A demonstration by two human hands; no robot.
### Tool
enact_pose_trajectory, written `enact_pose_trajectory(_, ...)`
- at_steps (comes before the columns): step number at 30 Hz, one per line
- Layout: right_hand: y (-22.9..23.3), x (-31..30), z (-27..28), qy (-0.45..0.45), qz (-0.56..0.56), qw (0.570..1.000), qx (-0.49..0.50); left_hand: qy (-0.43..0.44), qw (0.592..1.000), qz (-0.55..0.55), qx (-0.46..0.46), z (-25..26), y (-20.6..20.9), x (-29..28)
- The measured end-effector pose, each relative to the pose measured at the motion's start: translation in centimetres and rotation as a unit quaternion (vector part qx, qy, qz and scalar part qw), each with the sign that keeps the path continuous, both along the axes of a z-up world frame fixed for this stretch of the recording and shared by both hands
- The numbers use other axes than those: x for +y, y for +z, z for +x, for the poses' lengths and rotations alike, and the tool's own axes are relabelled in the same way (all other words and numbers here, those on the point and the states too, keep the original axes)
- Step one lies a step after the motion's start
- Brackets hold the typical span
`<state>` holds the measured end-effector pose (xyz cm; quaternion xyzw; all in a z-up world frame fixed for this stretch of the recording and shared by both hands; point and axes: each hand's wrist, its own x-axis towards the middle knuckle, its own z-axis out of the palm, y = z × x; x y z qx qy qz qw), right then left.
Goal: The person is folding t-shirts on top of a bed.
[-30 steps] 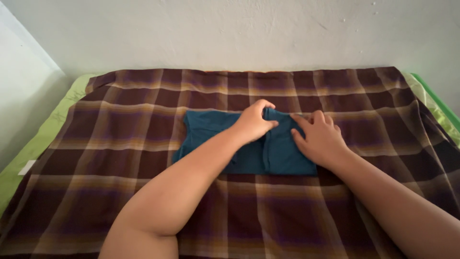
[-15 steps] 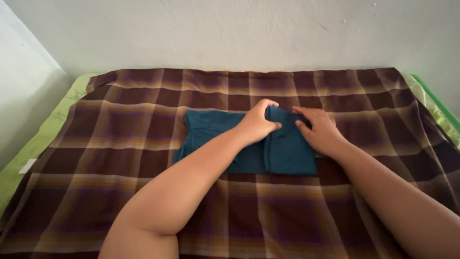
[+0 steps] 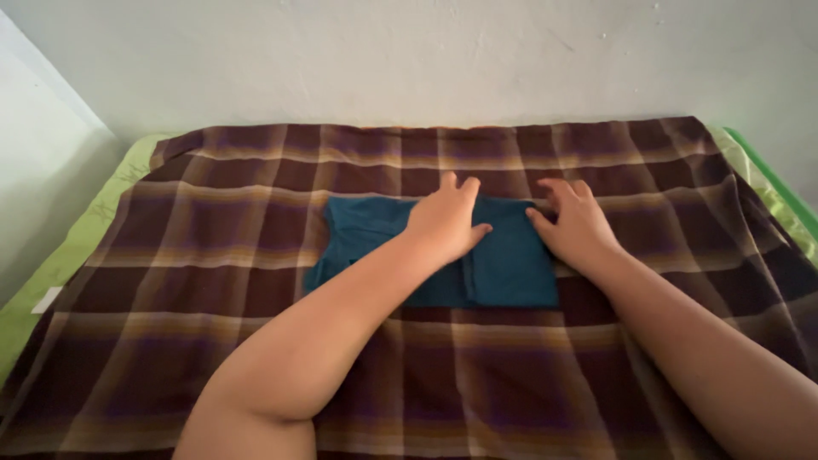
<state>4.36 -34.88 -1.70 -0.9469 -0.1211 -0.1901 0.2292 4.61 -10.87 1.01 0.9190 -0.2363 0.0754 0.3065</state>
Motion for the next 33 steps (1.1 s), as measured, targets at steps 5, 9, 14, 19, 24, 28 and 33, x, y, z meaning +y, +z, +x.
enact_pose_trajectory(5,3.1,1.9,-2.3,-0.068,-0.033,0.983,0.169,0.003,0.989,0.062,-0.131,-1.0,0.2,-0.8)
enact_pose_trajectory(9,2.9,2.4,-2.9,-0.054,-0.024,0.974,0.217,-0.068,0.99,0.101,-0.068,-1.1,-1.7,-1.8)
enact_pose_trajectory(14,0.2,1.5,-1.5,-0.016,0.101,0.962,0.255,-0.072,0.992,0.1,-0.029,-0.6,-2.8,-2.1)
enact_pose_trajectory(19,2.7,2.9,-2.4,0.013,0.457,0.804,0.38,-0.07,0.993,0.09,-0.001,-0.3,-2.4,-1.7)
enact_pose_trajectory(24,3.3,1.5,-1.6,0.042,0.462,0.776,0.427,-0.11,0.99,0.073,0.046,-0.1,-0.3,-0.9)
enact_pose_trajectory(28,8.4,1.0,-2.6,0.003,0.381,0.816,0.435,-0.131,0.99,0.042,0.018,-1.1,1.0,-0.6)
enact_pose_trajectory(33,8.6,-6.0,0.3,0.041,0.253,0.864,0.433,-0.104,0.981,0.132,-0.094,-6.5,6.6,-0.3)
